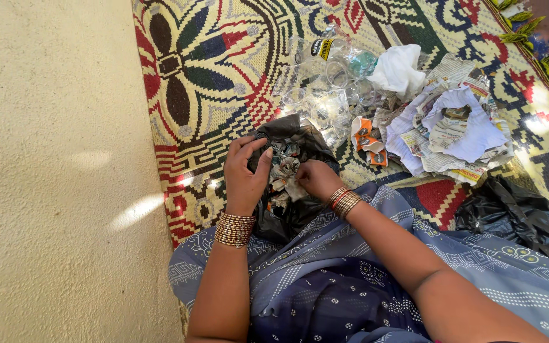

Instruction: The person sits on a rug and sorts waste from a black plastic bag, separating items such as plastic wrappers, paper, and small packets onto the floor. The person handles each item individually and places it into a growing pile beside them.

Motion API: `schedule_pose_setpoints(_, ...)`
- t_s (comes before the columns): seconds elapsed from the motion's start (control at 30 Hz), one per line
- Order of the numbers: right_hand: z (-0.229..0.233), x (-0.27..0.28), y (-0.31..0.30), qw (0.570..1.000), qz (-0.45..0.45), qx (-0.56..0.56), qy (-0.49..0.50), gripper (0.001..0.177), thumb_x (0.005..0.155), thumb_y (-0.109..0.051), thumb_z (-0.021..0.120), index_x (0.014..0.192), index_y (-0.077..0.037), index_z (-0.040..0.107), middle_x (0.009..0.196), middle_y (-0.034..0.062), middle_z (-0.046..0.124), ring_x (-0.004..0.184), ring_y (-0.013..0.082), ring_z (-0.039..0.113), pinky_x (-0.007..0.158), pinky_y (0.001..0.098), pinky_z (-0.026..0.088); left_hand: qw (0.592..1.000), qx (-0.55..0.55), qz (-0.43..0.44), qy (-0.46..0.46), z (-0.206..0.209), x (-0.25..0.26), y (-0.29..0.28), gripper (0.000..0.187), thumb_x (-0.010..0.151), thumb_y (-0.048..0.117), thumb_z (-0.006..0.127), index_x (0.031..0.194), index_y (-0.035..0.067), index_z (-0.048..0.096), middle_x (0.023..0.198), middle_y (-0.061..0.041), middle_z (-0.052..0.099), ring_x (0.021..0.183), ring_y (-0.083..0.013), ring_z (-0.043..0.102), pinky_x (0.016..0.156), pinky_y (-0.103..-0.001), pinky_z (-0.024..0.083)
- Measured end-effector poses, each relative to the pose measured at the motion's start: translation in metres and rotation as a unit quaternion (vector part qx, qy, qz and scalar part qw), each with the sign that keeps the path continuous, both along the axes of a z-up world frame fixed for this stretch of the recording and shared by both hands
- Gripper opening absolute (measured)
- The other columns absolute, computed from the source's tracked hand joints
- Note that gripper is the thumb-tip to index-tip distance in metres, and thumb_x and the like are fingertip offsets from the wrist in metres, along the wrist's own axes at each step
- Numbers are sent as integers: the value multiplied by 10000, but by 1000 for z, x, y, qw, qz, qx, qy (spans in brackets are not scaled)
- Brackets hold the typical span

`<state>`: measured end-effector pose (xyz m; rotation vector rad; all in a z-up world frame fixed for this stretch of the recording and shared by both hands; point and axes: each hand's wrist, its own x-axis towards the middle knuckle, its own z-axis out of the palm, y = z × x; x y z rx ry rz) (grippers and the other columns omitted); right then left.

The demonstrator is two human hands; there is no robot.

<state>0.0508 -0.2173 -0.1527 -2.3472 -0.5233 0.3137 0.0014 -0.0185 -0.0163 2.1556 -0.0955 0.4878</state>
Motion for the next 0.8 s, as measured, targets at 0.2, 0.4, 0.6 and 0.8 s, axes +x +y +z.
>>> schedule_pose_setpoints(0.2,35,16,-14,971,10,222,87,108,893,-123,743,955,-55,687,835,17,707,764,99,658,717,271,550,1000,13,-2,-2,-4,3,5,298,970,259,716,1147,20,736,1230,-156,634,1155,-315,643,951,-445,536)
schedule_pose_setpoints(0.4,76,27,-41,914,121,358,144,109,980,-109,685,962,-54,593,881,-26,613,799,54,583,722,262,501,999,41,-23,-19,1,3,3,187,970,147,730,1097,11,752,1157,-137,666,1103,-297,667,924,-413,544)
schedule_pose_setpoints(0.6,78,24,-34,853,70,469,218,118,1053,-156,576,1121,-78,520,923,-19,597,816,45,566,725,247,502,981,-50,-186,-1,10,-4,-6,298,937,37,666,1231,32,714,1245,-111,636,1184,-279,651,985,-380,536)
schedule_pose_setpoints(0.8,72,21,-17,910,-34,413,28,114,1085,-86,514,1187,-55,476,991,6,554,886,63,533,772,246,477,975,-24,-213,65,3,-4,-15,340,843,133,812,1131,30,664,1237,-117,612,1157,-279,630,974,-379,506)
